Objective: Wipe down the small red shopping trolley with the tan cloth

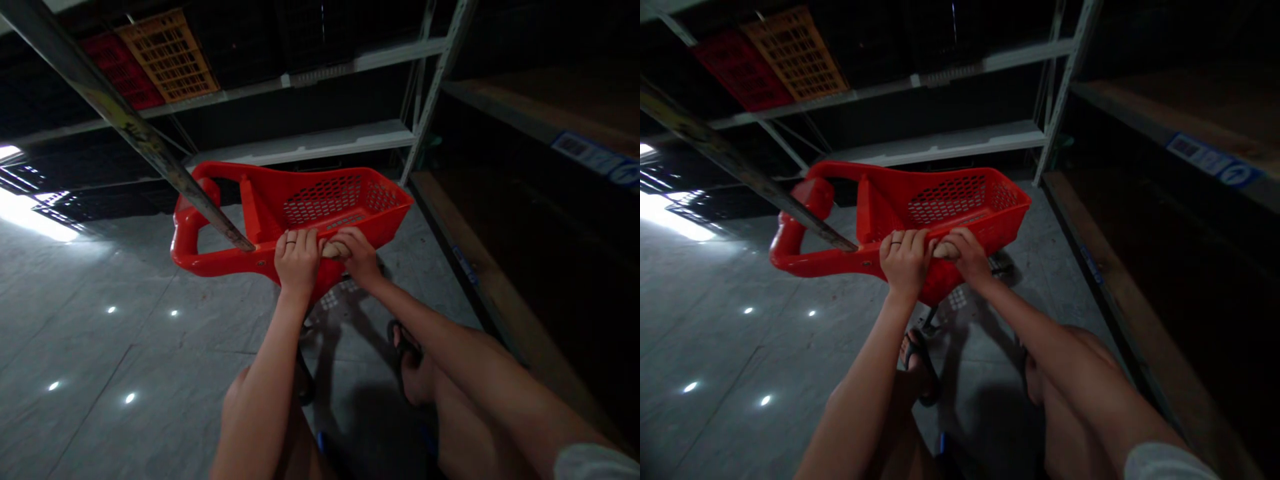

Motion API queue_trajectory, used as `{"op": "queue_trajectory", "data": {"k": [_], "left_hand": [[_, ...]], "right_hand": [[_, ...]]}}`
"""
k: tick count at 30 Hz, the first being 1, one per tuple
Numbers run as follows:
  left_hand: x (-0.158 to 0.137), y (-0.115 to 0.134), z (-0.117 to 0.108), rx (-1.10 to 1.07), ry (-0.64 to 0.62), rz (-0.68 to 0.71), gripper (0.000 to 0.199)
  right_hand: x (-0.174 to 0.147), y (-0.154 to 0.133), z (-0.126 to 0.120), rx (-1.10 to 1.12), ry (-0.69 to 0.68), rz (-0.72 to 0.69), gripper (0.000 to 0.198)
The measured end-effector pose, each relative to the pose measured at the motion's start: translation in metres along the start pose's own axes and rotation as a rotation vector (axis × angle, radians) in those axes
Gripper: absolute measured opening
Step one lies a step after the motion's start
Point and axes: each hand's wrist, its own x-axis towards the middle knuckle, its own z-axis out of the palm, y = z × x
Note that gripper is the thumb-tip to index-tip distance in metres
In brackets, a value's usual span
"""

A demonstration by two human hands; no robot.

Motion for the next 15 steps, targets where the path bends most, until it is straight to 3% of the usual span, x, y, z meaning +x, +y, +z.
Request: {"op": "queue_trajectory", "data": {"k": [4, 8, 11, 15], "left_hand": [[-0.002, 0.002, 0.003, 0.054, 0.097, 0.045, 0.028], [-0.004, 0.002, 0.009, 0.004, 0.094, 0.015, 0.029], [-0.005, 0.001, 0.013, -0.007, 0.099, -0.011, 0.029], [-0.006, 0.002, 0.012, 0.031, 0.129, -0.010, 0.027]], "right_hand": [[0.012, 0.037, -0.041, -0.107, -0.061, -0.104, 0.030], [0.018, 0.071, -0.074, -0.214, 0.117, -0.052, 0.028], [0.024, 0.098, -0.103, -0.303, 0.315, 0.086, 0.025], [0.030, 0.134, -0.136, -0.340, 0.682, 0.405, 0.025]]}}
